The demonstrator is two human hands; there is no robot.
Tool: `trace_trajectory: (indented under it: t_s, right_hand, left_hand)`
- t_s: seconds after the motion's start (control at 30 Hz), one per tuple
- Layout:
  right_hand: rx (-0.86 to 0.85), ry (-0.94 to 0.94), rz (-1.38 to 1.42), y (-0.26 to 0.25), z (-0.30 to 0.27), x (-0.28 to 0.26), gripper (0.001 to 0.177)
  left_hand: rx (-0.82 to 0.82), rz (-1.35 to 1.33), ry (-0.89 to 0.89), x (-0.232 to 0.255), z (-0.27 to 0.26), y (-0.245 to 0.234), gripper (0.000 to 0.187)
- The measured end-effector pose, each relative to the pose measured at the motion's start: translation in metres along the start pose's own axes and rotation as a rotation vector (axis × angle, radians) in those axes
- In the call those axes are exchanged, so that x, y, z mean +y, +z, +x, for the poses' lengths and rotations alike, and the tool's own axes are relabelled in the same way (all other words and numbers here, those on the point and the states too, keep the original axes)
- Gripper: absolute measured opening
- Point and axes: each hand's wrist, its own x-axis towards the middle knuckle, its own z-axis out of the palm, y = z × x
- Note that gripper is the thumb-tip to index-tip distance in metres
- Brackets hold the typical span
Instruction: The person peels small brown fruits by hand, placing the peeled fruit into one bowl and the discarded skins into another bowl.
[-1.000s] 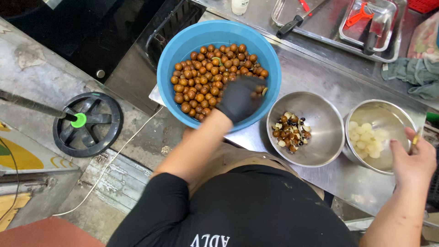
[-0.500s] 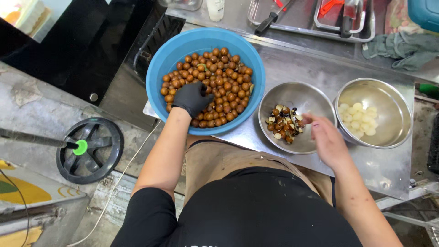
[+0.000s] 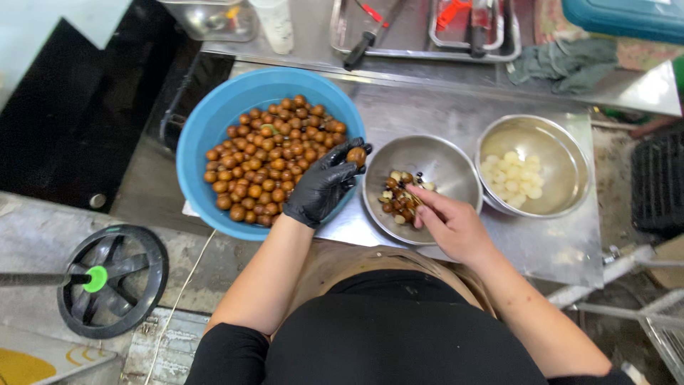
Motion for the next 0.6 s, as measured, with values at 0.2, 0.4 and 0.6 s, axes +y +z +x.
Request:
trace_trajectory:
  t_s: [0.2,0.4,0.6]
  right_hand:
    - [0.100,-0.057,-0.171,-0.020,0.010,-0.028,0.043]
    - [0.109,-0.171,-0.527,-0.042,0.017,-0.038,0.051]
    - [-0.043,-0.186,-0.834,-0.057,0.026,-0.048,0.055]
  left_hand:
    - [-0.028,-0.457,-0.168,-0.031,0.026,0.049,0.052]
    - [-0.117,-0.188,-0.136,-0.040,0.029,0.063,0.046]
    - [-0.093,0.023,-0.230,-0.061,0.028,0.052,0.046]
